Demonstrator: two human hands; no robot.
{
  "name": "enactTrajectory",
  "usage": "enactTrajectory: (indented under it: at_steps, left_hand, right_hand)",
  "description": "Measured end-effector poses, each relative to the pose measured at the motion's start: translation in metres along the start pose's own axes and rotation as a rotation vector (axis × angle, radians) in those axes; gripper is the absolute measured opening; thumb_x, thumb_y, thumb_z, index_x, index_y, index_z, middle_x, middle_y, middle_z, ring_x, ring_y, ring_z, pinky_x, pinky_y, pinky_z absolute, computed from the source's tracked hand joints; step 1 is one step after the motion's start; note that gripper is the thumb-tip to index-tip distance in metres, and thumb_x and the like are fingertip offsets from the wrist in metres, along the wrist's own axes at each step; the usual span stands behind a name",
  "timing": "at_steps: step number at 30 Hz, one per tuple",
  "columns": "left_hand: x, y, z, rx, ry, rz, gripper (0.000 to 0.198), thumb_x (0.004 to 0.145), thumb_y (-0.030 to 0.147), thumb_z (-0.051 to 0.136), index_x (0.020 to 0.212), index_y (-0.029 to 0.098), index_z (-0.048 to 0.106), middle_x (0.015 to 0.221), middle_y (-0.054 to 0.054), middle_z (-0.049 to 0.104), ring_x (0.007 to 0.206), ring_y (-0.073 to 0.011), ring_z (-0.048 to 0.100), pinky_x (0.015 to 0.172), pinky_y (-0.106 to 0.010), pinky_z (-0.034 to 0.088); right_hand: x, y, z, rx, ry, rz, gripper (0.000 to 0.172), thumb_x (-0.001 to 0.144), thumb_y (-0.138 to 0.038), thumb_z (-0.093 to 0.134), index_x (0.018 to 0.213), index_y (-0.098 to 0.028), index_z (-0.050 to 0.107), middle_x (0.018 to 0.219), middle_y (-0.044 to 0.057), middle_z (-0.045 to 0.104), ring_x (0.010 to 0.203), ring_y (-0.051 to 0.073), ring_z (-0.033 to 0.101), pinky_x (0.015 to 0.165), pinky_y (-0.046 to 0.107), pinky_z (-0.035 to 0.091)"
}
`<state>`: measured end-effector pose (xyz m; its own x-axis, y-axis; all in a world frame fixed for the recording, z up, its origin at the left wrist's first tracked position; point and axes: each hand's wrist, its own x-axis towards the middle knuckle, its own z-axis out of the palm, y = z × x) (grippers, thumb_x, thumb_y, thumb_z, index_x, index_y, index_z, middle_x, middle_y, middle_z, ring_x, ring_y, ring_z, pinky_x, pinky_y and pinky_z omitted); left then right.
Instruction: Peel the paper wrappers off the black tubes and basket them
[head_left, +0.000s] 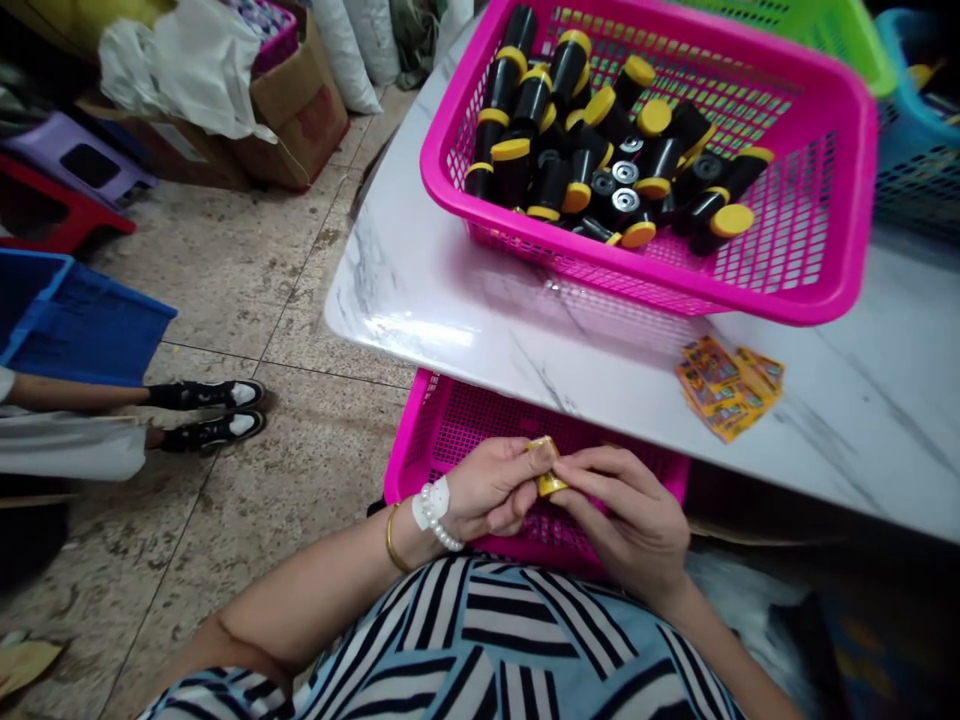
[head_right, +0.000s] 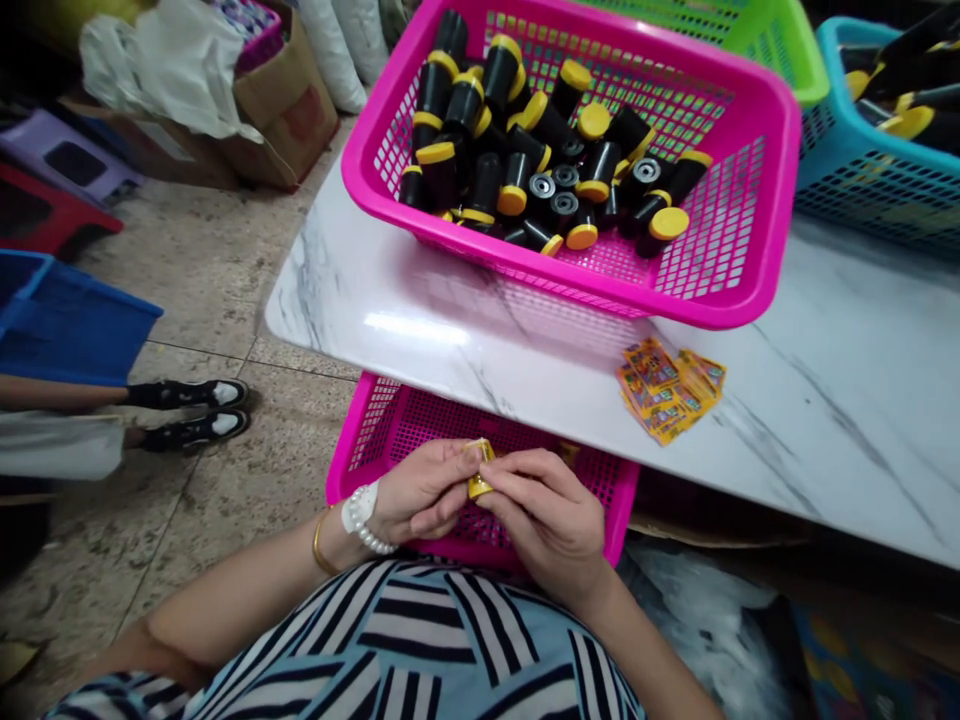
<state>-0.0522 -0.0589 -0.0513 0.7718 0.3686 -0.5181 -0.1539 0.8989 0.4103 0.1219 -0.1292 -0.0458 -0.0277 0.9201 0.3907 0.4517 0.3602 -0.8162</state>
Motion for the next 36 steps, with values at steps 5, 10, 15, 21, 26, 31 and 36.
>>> enactTrajectory:
  at_steps: [5,10,15,21,26,31,36]
  left_hand:
    - [0.001,-0.002,-0.003,0.029,-0.011,-0.043,0.042,0.084,0.054,0.073,0.08,0.014,0.06,0.037,0.008,0.052,0.021,-0.0044,0.028,0.026,-0.016,0.023]
    - [0.006,-0.004,-0.005,0.15,0.094,0.034,0.052,0.075,0.064,0.076,0.079,0.017,0.055,0.039,0.01,0.048,0.025,-0.0019,0.027,0.03,-0.014,0.02]
    - [0.006,-0.002,-0.004,0.273,0.14,-0.021,0.052,0.081,0.068,0.067,0.074,0.019,0.051,0.038,0.012,0.043,0.026,-0.0021,0.02,0.031,-0.016,0.015]
    - [-0.004,0.014,-0.003,0.936,0.331,0.092,0.047,0.089,0.063,0.056,0.084,0.016,0.061,0.047,0.005,0.054,0.036,-0.0105,0.044,0.039,-0.022,0.027]
    - [-0.007,0.022,-0.004,1.365,0.578,0.369,0.061,0.087,0.053,0.065,0.126,0.006,0.062,0.052,0.001,0.06,0.051,-0.0201,0.059,0.055,-0.03,0.038]
    - [-0.019,0.035,0.016,1.187,0.388,0.289,0.043,0.087,0.044,0.066,0.116,0.012,0.07,0.056,0.003,0.058,0.049,-0.0127,0.051,0.051,-0.025,0.037]
    - [-0.026,0.059,0.045,0.822,0.292,0.228,0.034,0.088,0.046,0.061,0.1,0.015,0.068,0.056,0.006,0.053,0.038,-0.0064,0.04,0.038,-0.02,0.03]
  right_hand:
    - [-0.003,-0.003,0.0,0.02,0.045,0.003,0.037,0.081,-0.001,0.077,0.108,-0.025,0.077,0.09,0.002,0.073,0.082,0.015,0.069,0.076,0.028,0.06]
    - [-0.003,0.001,0.008,-0.11,0.083,-0.003,0.028,0.082,-0.006,0.078,0.103,-0.022,0.076,0.087,0.004,0.071,0.079,0.016,0.067,0.071,0.029,0.059]
    - [0.004,-0.001,0.018,-0.187,0.112,-0.106,0.018,0.086,-0.005,0.07,0.093,-0.021,0.075,0.074,0.003,0.07,0.066,0.016,0.064,0.059,0.029,0.055]
    - [0.023,-0.005,-0.036,-0.353,0.199,-0.147,0.023,0.089,-0.013,0.072,0.108,-0.025,0.075,0.08,0.003,0.072,0.067,0.017,0.064,0.063,0.032,0.055]
    - [0.05,0.044,-0.104,-0.928,0.438,0.03,0.022,0.094,-0.03,0.067,0.111,-0.021,0.079,0.083,0.007,0.069,0.075,0.021,0.062,0.071,0.035,0.051]
    - [0.069,0.079,-0.121,-1.09,0.25,0.068,0.018,0.091,-0.025,0.065,0.086,-0.018,0.081,0.071,0.006,0.067,0.071,0.022,0.053,0.068,0.036,0.044]
    - [0.069,0.054,-0.108,-1.066,0.306,-0.031,0.015,0.089,-0.022,0.066,0.079,-0.019,0.076,0.073,0.007,0.066,0.074,0.024,0.053,0.073,0.039,0.045]
